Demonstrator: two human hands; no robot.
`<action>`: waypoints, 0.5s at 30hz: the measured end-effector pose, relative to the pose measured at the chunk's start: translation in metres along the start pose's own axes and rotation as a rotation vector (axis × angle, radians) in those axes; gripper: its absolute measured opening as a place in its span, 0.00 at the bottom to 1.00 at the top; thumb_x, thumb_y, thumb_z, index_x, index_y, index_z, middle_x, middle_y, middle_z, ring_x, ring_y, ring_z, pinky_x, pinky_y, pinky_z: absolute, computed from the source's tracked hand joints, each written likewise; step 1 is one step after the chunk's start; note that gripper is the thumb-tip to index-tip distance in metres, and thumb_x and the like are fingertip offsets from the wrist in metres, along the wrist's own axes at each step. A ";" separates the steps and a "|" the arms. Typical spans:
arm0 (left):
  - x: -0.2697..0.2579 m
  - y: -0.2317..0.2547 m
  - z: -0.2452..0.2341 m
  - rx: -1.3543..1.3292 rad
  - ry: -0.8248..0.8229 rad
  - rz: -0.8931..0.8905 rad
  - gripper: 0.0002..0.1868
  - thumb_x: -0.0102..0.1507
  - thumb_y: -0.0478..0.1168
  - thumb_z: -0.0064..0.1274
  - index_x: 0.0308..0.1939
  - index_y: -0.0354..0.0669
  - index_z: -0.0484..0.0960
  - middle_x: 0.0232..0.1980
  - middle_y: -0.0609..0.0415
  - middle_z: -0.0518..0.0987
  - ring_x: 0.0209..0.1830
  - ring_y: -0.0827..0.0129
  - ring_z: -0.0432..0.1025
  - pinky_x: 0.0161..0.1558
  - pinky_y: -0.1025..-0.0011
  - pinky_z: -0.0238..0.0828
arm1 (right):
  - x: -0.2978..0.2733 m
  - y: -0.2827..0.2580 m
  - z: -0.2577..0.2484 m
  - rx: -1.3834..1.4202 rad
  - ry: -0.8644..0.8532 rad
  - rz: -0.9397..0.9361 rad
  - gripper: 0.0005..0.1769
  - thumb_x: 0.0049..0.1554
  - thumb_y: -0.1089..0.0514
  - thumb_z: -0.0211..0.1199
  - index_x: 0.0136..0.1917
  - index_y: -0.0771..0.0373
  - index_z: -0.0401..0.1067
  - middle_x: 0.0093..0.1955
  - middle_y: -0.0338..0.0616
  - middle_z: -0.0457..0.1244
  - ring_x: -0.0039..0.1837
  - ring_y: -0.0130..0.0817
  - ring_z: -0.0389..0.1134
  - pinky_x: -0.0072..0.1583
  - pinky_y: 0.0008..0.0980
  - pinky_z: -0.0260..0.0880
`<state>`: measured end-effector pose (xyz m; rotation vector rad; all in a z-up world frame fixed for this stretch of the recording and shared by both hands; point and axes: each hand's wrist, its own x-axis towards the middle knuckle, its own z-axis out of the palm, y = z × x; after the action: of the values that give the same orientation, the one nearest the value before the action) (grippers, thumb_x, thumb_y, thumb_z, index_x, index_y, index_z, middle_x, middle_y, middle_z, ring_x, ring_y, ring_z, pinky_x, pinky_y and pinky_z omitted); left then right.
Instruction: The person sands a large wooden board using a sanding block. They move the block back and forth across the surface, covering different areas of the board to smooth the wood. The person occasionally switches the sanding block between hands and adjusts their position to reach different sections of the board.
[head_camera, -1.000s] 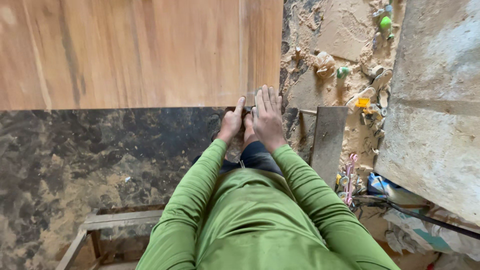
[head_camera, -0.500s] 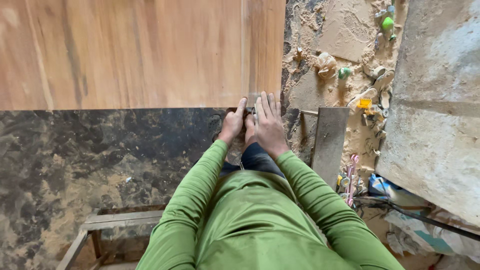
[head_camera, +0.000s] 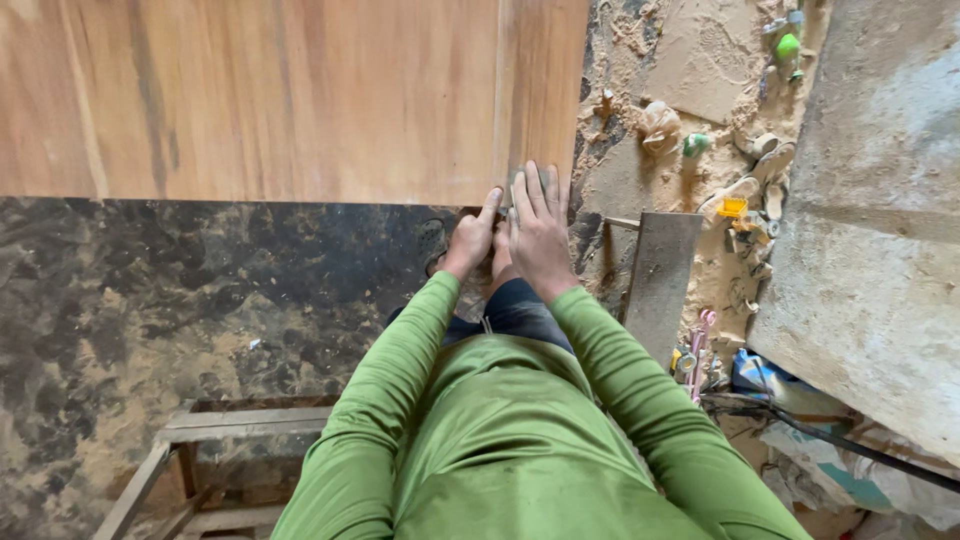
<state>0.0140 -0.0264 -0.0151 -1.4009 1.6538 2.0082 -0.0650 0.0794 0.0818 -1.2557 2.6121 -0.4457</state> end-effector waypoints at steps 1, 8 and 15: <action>-0.002 0.003 0.001 -0.029 -0.008 0.012 0.40 0.65 0.69 0.44 0.42 0.31 0.87 0.39 0.39 0.86 0.42 0.59 0.80 0.47 0.65 0.74 | -0.002 0.001 -0.003 -0.004 0.000 -0.010 0.30 0.66 0.56 0.55 0.76 0.73 0.62 0.84 0.61 0.48 0.86 0.63 0.40 0.85 0.57 0.36; -0.005 0.010 -0.003 -0.102 -0.051 -0.067 0.38 0.65 0.68 0.47 0.41 0.30 0.87 0.36 0.42 0.86 0.36 0.62 0.78 0.43 0.65 0.74 | -0.006 -0.001 0.005 0.038 -0.020 0.075 0.30 0.66 0.54 0.55 0.78 0.66 0.62 0.86 0.61 0.41 0.87 0.63 0.35 0.82 0.60 0.34; -0.009 0.016 -0.005 -0.101 -0.056 -0.013 0.38 0.66 0.67 0.45 0.43 0.30 0.87 0.36 0.44 0.86 0.36 0.63 0.78 0.42 0.65 0.74 | -0.009 -0.003 0.004 0.011 -0.039 0.104 0.30 0.65 0.52 0.56 0.78 0.62 0.63 0.86 0.63 0.36 0.86 0.64 0.32 0.79 0.67 0.32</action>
<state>0.0112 -0.0328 0.0019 -1.3697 1.5362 2.1302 -0.0560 0.0845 0.0797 -1.1067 2.6232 -0.4127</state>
